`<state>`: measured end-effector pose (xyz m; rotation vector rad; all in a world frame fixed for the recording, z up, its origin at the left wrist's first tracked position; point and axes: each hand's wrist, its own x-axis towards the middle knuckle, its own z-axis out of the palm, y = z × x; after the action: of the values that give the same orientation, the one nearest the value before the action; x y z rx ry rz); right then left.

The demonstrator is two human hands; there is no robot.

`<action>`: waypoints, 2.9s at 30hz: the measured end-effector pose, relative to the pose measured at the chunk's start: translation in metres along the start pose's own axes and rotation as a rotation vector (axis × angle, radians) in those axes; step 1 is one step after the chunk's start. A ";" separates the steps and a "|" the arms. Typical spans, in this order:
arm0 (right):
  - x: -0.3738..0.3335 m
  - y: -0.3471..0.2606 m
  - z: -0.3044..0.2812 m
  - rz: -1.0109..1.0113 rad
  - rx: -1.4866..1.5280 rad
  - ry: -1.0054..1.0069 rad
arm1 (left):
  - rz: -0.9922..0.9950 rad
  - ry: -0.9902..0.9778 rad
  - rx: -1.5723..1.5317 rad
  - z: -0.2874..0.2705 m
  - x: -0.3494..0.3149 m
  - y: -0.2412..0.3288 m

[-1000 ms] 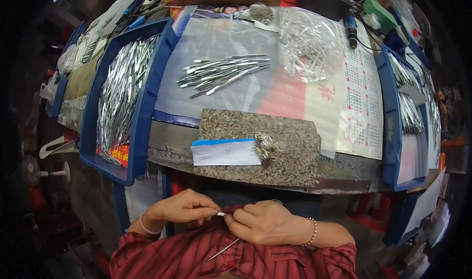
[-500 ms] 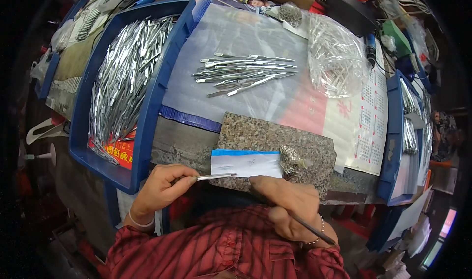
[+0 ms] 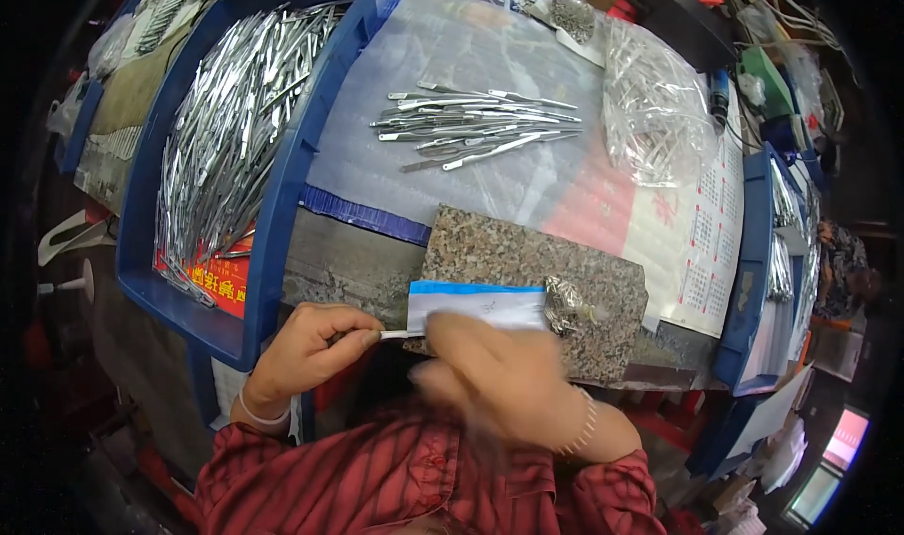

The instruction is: The recorder is assembling small metal components at a workbench, involving picking up pieces from bins and using a small handheld tool to join or inspect them.

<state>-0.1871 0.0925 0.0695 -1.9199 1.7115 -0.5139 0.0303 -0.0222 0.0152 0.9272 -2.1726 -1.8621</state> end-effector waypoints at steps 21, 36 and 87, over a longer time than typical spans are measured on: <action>-0.072 0.026 -0.005 -0.255 0.569 0.675 | 0.718 0.286 0.760 0.054 0.038 0.005; -0.008 0.007 0.001 -0.202 0.064 0.240 | 0.652 0.333 0.811 0.036 0.021 0.007; -0.083 0.009 0.044 0.404 0.862 0.346 | 0.522 0.249 0.350 0.063 -0.027 0.012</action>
<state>-0.1792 0.1796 0.0336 -0.8892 1.6150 -1.2215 0.0178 0.0466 0.0192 0.5222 -2.3246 -1.0968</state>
